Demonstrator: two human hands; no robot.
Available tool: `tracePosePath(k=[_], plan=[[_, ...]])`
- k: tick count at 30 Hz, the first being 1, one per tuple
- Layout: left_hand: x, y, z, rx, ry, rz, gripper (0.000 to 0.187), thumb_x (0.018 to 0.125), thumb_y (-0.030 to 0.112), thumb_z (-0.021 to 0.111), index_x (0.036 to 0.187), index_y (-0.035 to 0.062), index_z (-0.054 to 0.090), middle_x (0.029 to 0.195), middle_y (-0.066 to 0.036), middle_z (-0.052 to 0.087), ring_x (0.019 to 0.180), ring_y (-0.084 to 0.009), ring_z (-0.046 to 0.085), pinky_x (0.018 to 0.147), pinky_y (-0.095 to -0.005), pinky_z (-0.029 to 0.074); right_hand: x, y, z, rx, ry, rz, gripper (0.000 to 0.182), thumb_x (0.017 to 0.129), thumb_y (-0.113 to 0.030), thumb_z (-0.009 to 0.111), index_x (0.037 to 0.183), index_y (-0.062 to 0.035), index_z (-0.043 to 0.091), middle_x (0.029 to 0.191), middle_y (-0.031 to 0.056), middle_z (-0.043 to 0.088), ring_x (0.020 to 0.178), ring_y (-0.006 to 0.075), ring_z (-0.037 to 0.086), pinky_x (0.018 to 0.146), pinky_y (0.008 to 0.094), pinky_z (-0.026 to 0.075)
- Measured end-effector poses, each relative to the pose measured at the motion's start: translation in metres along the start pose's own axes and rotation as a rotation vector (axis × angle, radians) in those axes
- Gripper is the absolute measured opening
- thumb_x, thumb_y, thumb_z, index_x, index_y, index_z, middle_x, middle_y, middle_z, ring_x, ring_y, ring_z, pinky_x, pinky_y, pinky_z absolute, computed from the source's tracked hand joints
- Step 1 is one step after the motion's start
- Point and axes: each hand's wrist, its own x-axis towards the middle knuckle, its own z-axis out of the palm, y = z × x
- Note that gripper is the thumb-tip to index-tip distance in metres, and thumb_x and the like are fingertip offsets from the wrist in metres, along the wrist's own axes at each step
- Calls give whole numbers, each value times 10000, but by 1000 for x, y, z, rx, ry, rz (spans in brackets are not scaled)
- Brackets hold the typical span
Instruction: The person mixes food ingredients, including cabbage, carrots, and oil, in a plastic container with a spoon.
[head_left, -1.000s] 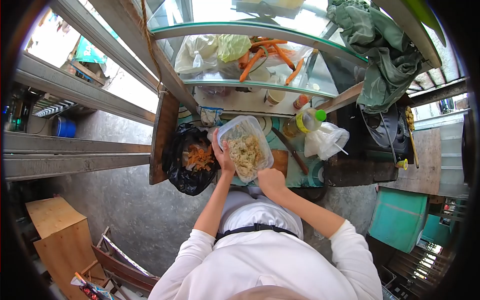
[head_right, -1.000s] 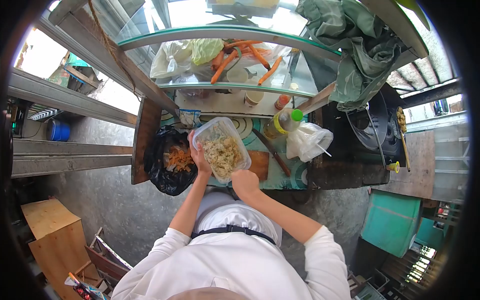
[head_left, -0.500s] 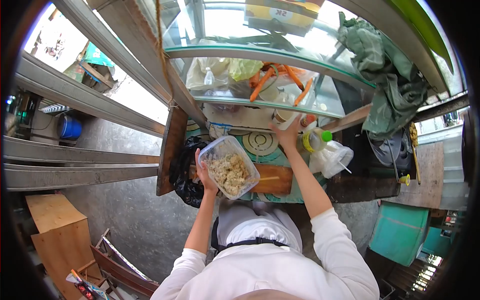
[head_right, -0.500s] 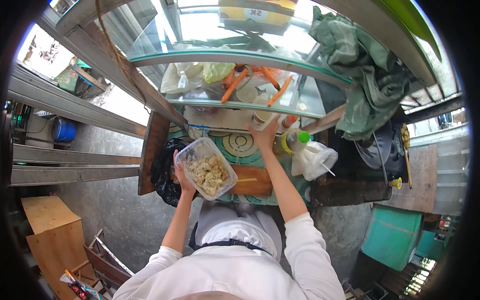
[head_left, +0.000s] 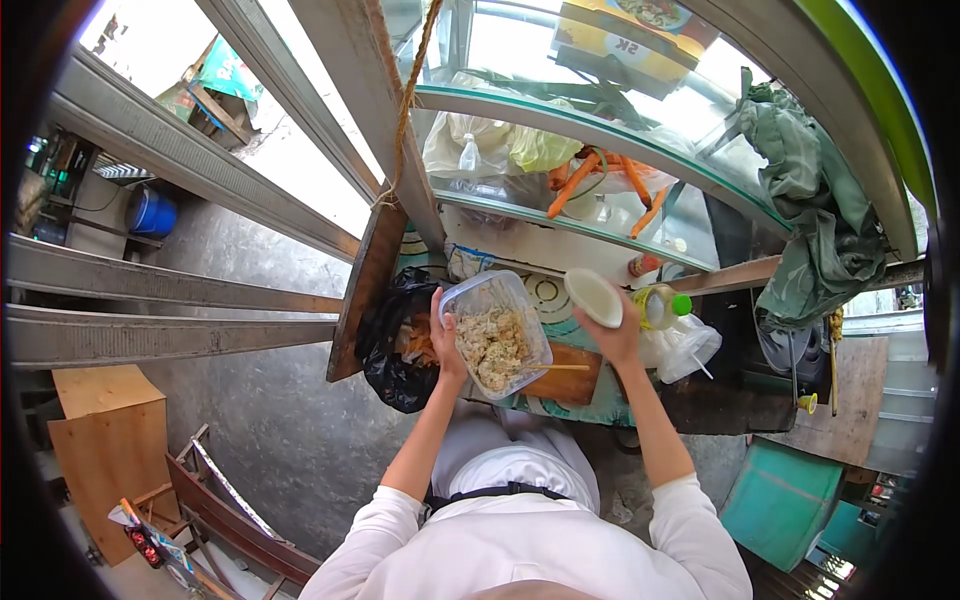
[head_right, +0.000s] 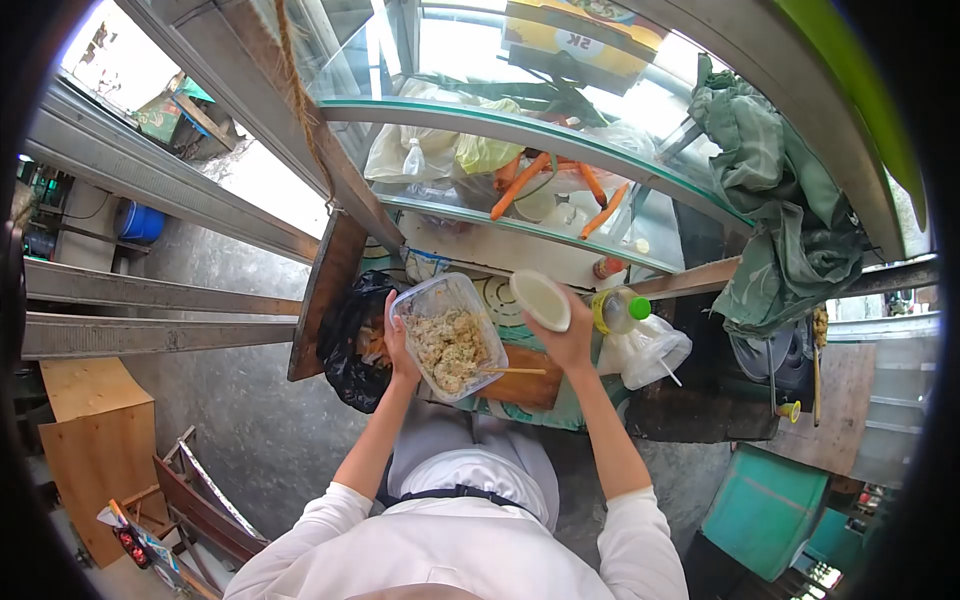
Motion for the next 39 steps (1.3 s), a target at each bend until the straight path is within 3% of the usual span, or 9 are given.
tracePosePath(k=[2,6,9,17,22,35,39], plan=[[-4,10,21,7,-13,18,654,941,432,476,1427,58,251,1297,-117,437,1173,-220,455,997,-349,365,-17,-34,-7,-69,-132,-88,456,663,-99,767,1077,0,603,1008,142,656,923,250,643,813,330,491],[-3,1,33,22,18,65,625,945,425,467,1419,56,292,1359,-112,378,1218,-221,399,1030,-347,305,-49,-65,-4,-268,-309,-81,502,616,-107,760,1088,-28,605,1053,158,637,971,315,613,847,370,488],[-1,-9,32,66,38,78,594,944,427,460,1410,77,343,1391,-102,338,1254,-222,346,1054,-346,246,-63,-63,1,-340,-397,35,523,593,-125,760,1089,-57,606,1064,135,635,973,317,599,835,381,490],[-2,-8,36,100,27,79,587,946,422,458,1407,77,349,1365,-97,358,1221,-211,367,1035,-336,258,-71,-63,7,-517,-385,-67,466,627,-240,784,1024,-89,591,915,97,641,873,287,613,739,377,493],[-5,6,45,56,-12,54,617,955,410,446,1422,43,280,1405,-103,337,1257,-218,366,1058,-344,268,-72,-60,12,-521,-385,-97,481,619,-297,799,998,-88,591,887,97,634,843,286,610,723,375,489],[-4,-1,46,40,13,36,601,961,409,427,1420,47,283,1394,-109,349,1240,-221,388,1042,-345,295,-68,-65,13,-575,-422,-92,453,612,-239,793,988,-98,584,856,86,622,823,273,610,697,372,494],[0,-18,35,18,31,37,571,947,369,471,1405,52,343,1427,-79,335,1279,-198,332,1056,-326,237,-69,-65,13,-584,-421,-107,424,617,-193,772,985,-102,584,861,81,623,820,271,610,694,367,498]])
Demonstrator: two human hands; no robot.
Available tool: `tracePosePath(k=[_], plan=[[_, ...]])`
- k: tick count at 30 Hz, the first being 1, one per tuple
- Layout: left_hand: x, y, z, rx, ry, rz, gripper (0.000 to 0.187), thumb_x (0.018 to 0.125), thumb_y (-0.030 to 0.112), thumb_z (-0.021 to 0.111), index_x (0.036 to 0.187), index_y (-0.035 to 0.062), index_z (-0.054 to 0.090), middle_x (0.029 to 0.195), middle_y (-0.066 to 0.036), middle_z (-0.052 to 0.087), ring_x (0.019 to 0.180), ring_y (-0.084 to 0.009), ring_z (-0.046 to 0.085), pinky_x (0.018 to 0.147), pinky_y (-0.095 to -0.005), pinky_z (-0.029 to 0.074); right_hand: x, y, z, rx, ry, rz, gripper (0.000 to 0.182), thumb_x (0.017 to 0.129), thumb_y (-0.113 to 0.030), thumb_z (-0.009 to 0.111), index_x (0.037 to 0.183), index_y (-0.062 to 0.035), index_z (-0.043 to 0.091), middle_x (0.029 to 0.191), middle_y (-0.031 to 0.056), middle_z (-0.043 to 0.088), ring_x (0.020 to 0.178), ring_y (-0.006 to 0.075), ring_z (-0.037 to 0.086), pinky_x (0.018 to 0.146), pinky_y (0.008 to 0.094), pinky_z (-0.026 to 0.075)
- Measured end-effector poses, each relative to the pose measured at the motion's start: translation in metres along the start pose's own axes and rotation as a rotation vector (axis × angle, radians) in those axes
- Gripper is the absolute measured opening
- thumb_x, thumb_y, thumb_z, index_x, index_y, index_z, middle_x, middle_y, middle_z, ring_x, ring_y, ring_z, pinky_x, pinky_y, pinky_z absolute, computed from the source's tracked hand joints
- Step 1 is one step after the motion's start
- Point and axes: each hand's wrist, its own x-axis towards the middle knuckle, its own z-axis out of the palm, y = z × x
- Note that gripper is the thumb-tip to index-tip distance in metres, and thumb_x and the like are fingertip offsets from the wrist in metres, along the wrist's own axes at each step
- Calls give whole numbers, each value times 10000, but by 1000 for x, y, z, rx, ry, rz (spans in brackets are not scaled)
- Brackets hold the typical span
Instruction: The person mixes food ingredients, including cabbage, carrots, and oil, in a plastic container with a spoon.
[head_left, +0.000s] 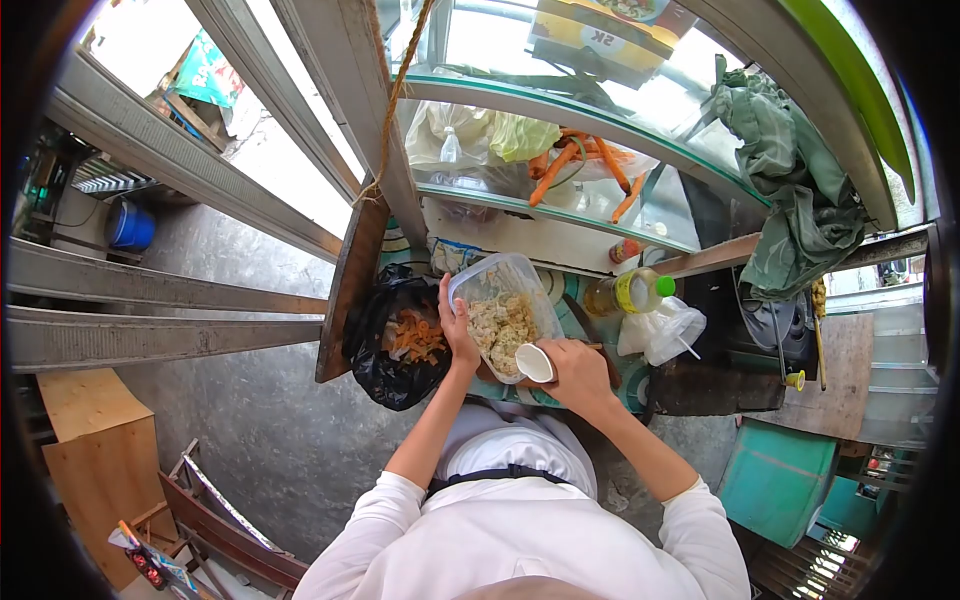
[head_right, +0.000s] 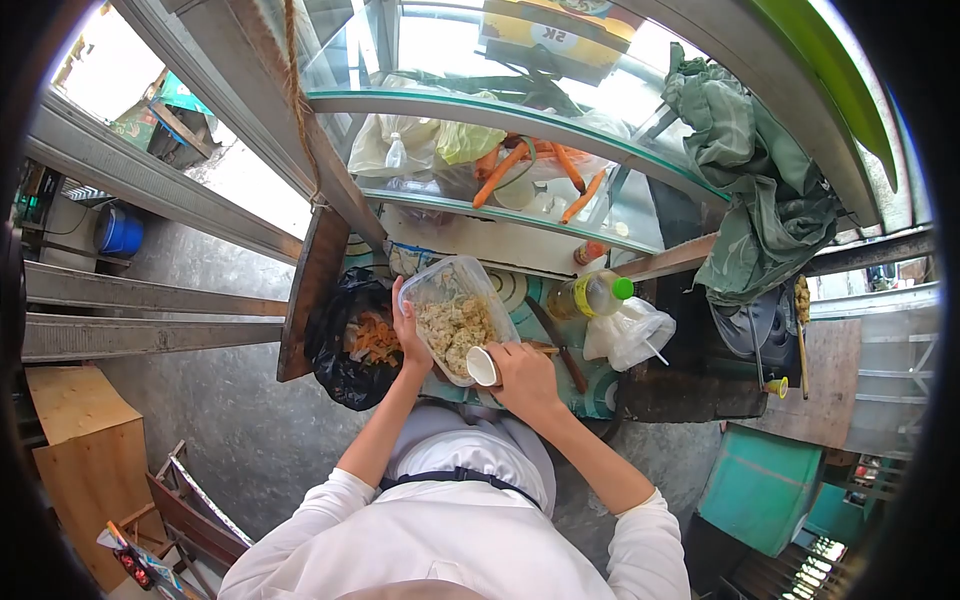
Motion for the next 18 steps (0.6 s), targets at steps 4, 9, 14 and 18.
tracePosePath(k=[4,9,14,18], plan=[[-3,10,8,-63,-19,-26,596,953,391,459,1413,46,304,1379,-99,370,1236,-210,385,1037,-337,291,-1,-1,-1,-17,-5,-2,409,617,-152,748,989,-103,586,869,76,626,823,268,611,695,367,501],[0,-3,2,17,1,7,566,951,369,457,1397,39,349,1412,-95,342,1278,-213,332,1057,-327,234,-3,-1,-2,-9,-3,9,421,612,-152,750,997,-103,588,869,74,626,822,269,610,693,372,500],[-5,17,14,-46,-20,-35,610,958,397,452,1425,50,271,1357,-108,387,1219,-217,410,1032,-343,310,0,0,-10,139,67,33,490,604,-130,767,1058,-79,590,956,111,634,892,290,614,754,366,502],[-4,19,7,-74,-43,-64,620,955,398,460,1430,54,262,1346,-116,395,1207,-218,423,1019,-341,331,20,18,-1,516,378,110,512,647,-108,780,1113,-37,577,1020,124,634,923,256,621,819,334,486]])
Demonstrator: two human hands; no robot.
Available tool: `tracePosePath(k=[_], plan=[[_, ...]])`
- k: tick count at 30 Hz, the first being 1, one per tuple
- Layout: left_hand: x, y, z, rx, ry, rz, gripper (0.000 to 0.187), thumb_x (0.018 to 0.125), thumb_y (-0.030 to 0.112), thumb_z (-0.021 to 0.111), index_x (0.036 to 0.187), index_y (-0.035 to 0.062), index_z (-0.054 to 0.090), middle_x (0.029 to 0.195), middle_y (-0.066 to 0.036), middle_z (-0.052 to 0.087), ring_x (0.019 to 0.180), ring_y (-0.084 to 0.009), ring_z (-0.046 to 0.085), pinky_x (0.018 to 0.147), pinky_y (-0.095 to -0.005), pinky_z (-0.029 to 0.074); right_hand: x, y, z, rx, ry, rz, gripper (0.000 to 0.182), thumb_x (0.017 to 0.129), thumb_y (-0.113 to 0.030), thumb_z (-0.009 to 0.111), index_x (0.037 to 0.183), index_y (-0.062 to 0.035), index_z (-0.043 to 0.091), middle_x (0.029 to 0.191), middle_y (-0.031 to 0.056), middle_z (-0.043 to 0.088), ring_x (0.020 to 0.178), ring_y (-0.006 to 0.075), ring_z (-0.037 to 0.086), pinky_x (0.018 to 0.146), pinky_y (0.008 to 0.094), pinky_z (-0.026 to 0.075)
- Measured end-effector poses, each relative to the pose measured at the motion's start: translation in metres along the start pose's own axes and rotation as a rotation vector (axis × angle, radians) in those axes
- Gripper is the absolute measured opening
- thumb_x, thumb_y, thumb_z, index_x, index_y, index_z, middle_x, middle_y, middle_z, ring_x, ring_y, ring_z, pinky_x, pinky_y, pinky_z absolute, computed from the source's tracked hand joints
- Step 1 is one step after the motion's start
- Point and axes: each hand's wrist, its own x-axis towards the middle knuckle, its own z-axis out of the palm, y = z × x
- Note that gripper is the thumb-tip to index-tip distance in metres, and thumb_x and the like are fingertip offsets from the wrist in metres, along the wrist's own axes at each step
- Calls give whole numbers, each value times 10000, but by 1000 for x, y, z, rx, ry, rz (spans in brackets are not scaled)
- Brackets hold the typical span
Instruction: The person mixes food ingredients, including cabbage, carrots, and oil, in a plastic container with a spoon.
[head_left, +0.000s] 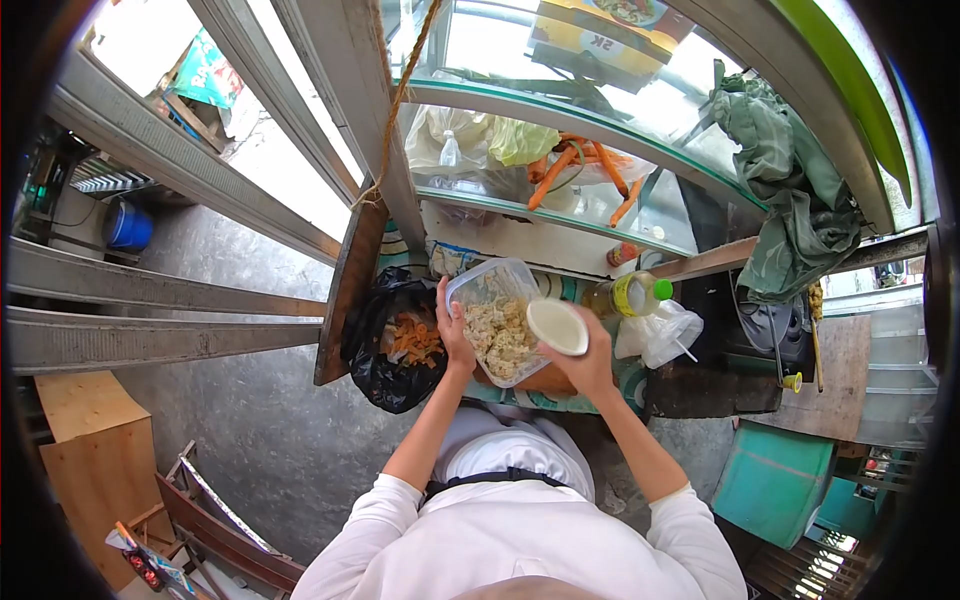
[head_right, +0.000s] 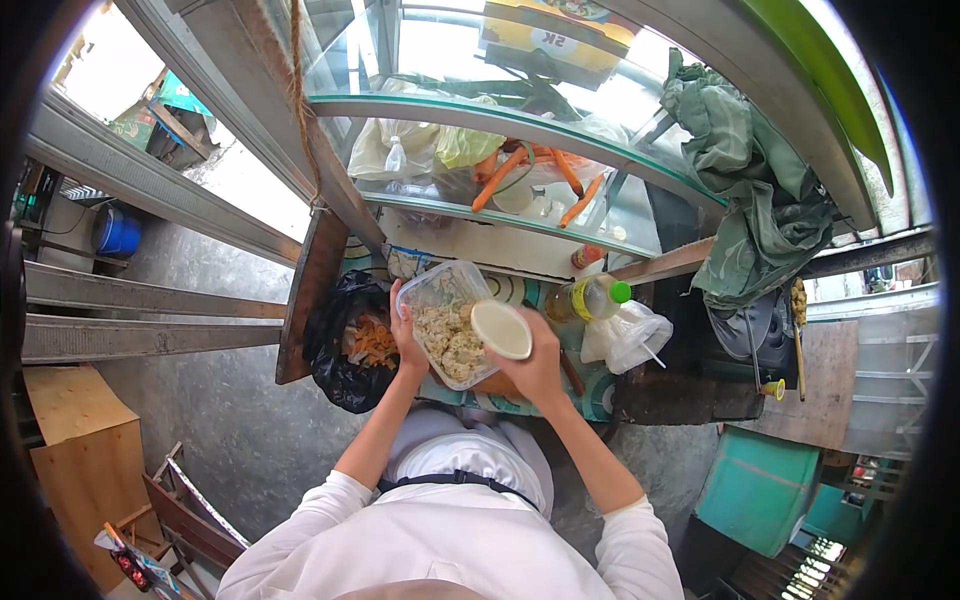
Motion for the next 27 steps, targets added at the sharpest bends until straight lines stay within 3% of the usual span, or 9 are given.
tracePosePath(k=[4,10,14,15,18,20,22,25,27], plan=[[-2,7,-5,6,-13,-10,639,949,414,467,1438,68,245,1343,-118,396,1197,-222,433,1008,-343,349,43,99,47,391,372,232,516,677,-153,806,1107,1,566,1026,95,627,940,189,595,827,328,465],[-4,7,-17,-10,-54,14,762,915,471,507,1474,102,144,1354,-120,379,1223,-236,410,1032,-364,326,121,168,75,88,699,235,595,642,-228,840,1112,0,555,1052,125,624,952,266,605,832,338,461],[-10,-2,-30,251,-132,41,769,878,310,570,1482,88,149,1486,-104,220,1342,-242,243,1097,-359,173,114,197,74,5,551,260,835,649,-321,829,1296,10,418,1225,197,523,1130,330,508,942,382,392],[-12,-1,-29,221,-126,20,802,820,190,569,1488,103,132,1489,-105,211,1342,-248,245,1094,-356,176,105,177,64,74,416,291,890,688,-373,792,1350,22,347,1295,213,457,1197,349,444,992,392,347],[-11,-6,-33,138,-122,-4,809,789,129,539,1488,107,131,1490,-108,206,1343,-250,246,1092,-358,181,53,179,59,-174,360,316,768,754,-399,729,1299,29,399,1254,232,497,1159,339,495,949,395,386],[-10,-12,-34,80,-110,-21,804,779,123,520,1486,106,138,1498,-107,190,1352,-251,229,1094,-360,172,15,114,24,-144,-35,392,557,828,-399,638,1159,23,490,1147,234,568,1090,335,551,818,429,466],[-14,-14,-31,81,-79,-19,797,776,136,509,1485,106,146,1504,-105,174,1360,-252,212,1096,-359,164,-4,48,3,-447,-477,522,428,864,-394,580,1000,8,525,1038,207,618,994,334,590,651,463,492],[-18,-22,-21,136,-28,15,787,782,177,506,1483,110,157,1512,-101,157,1369,-255,188,1095,-353,154,-42,55,19,-508,-728,310,379,861,-388,570,954,-22,532,954,155,631,921,316,596,551,473,483],[-18,-38,-25,127,-13,26,785,781,190,504,1484,115,161,1514,-99,153,1370,-259,181,1093,-348,148,-55,60,30,-669,-574,51,354,849,-372,583,964,-40,540,917,140,624,882,294,601,562,456,470]])
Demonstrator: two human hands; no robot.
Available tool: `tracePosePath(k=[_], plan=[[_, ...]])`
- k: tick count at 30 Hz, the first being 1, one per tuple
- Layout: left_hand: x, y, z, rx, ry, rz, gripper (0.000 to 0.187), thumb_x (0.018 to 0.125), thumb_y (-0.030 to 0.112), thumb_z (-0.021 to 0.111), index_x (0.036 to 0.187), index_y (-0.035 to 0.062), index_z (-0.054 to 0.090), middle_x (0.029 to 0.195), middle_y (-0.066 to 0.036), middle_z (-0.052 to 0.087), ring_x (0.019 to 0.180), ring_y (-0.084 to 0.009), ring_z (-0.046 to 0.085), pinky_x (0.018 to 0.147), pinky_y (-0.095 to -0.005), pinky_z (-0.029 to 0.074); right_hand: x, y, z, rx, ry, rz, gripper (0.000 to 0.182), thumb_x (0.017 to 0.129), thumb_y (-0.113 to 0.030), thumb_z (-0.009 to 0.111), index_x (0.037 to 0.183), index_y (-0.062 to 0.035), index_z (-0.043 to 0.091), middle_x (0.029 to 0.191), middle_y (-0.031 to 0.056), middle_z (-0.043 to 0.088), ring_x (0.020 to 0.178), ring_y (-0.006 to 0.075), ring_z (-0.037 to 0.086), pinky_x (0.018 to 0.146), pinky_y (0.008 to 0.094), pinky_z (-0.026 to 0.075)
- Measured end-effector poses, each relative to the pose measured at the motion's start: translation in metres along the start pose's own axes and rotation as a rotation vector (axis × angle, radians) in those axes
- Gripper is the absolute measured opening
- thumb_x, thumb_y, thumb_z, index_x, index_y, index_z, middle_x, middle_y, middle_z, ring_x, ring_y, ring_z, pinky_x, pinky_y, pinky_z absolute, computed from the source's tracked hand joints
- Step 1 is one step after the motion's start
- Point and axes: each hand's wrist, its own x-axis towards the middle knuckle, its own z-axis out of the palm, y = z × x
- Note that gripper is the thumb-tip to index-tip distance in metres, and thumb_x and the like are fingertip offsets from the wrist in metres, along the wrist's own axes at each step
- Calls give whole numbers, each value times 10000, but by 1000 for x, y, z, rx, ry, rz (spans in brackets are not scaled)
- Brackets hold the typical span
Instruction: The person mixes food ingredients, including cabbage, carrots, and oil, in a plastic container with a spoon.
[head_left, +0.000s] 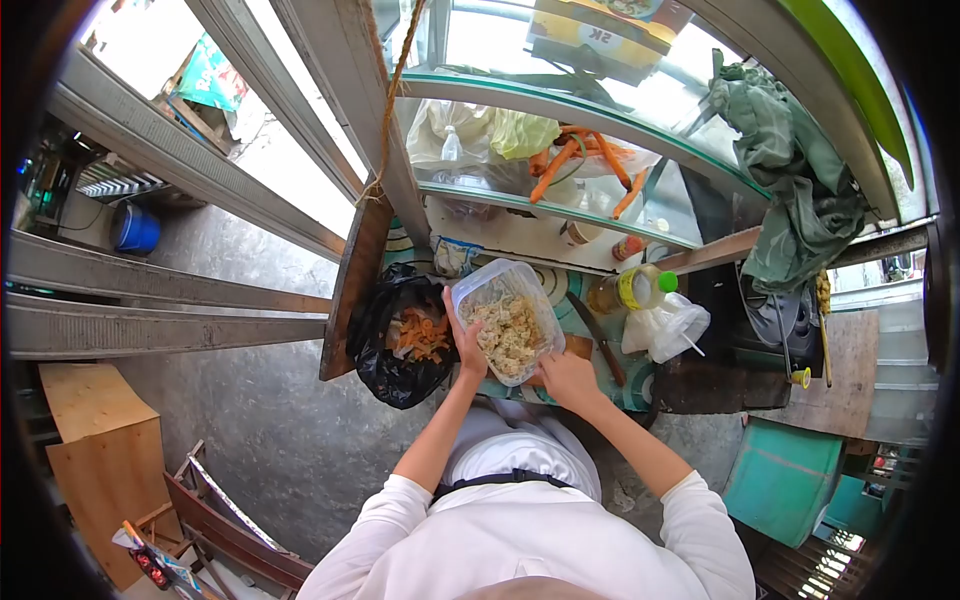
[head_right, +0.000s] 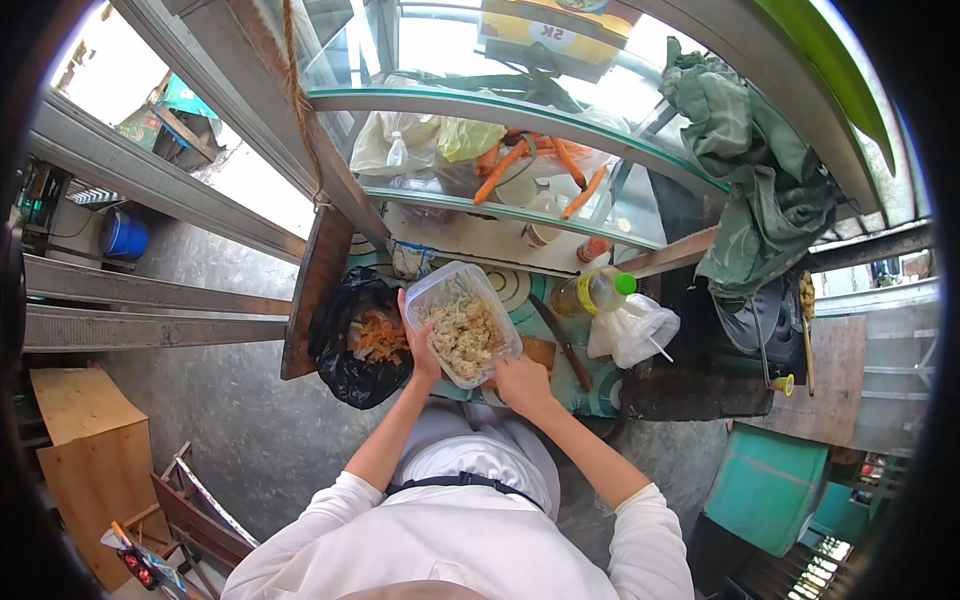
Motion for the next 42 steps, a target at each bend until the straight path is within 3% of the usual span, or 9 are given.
tracePosePath(k=[4,10,13,19,29,32,36,39,42], plan=[[-2,-7,-2,-18,13,-6,781,777,186,502,1481,122,169,1494,-105,180,1345,-267,213,1079,-345,166,-9,4,-25,-264,332,-58,297,817,-322,608,948,-57,569,866,117,602,853,262,601,612,430,442],[-3,12,8,62,0,35,775,768,170,515,1468,133,185,1397,-146,306,1234,-286,351,1024,-358,274,-12,21,-2,-121,-87,-11,221,820,-235,586,954,-59,580,775,144,632,668,293,624,593,442,429],[-5,17,13,140,-10,38,780,749,154,504,1464,125,194,1395,-145,307,1228,-286,352,1025,-347,268,-17,11,-8,-20,128,-10,150,815,-152,554,902,-36,593,698,166,632,618,319,633,594,459,481],[-10,21,20,-109,-24,-9,773,733,125,481,1456,120,209,1352,-134,342,1181,-275,390,999,-336,304,-10,-7,-13,-162,-33,238,169,796,-124,542,718,-2,629,750,197,654,742,345,663,635,420,549],[5,6,13,60,-24,100,669,876,238,498,1468,111,213,1512,-102,188,1378,-271,183,1096,-374,156,-13,5,16,804,20,346,159,800,-118,600,775,13,686,758,198,663,638,328,629,580,371,474],[4,8,9,72,-19,79,644,927,333,477,1468,108,210,1514,-98,182,1382,-265,178,1098,-383,161,-18,-1,-24,364,292,87,163,802,-105,572,860,-3,685,711,154,654,629,288,642,562,377,490],[4,8,16,42,-4,28,654,943,415,460,1466,109,214,1507,-95,198,1378,-251,185,1098,-388,172,-4,-37,-13,-105,241,60,204,805,-84,513,962,-20,625,716,127,627,614,262,654,521,371,518],[1,21,21,44,-5,40,659,947,447,460,1452,101,214,1377,-112,353,1228,-234,388,1018,-356,320,-20,-59,-7,-218,147,-38,191,816,-77,484,968,-8,575,726,153,619,605,282,659,490,376,529],[6,7,8,-56,23,42,675,941,447,460,1463,97,216,1470,-99,252,1328,-234,261,1084,-359,193,-29,-31,-43,-211,95,-45,188,819,-100,493,956,6,565,721,145,625,570,284,653,469,386,528]])
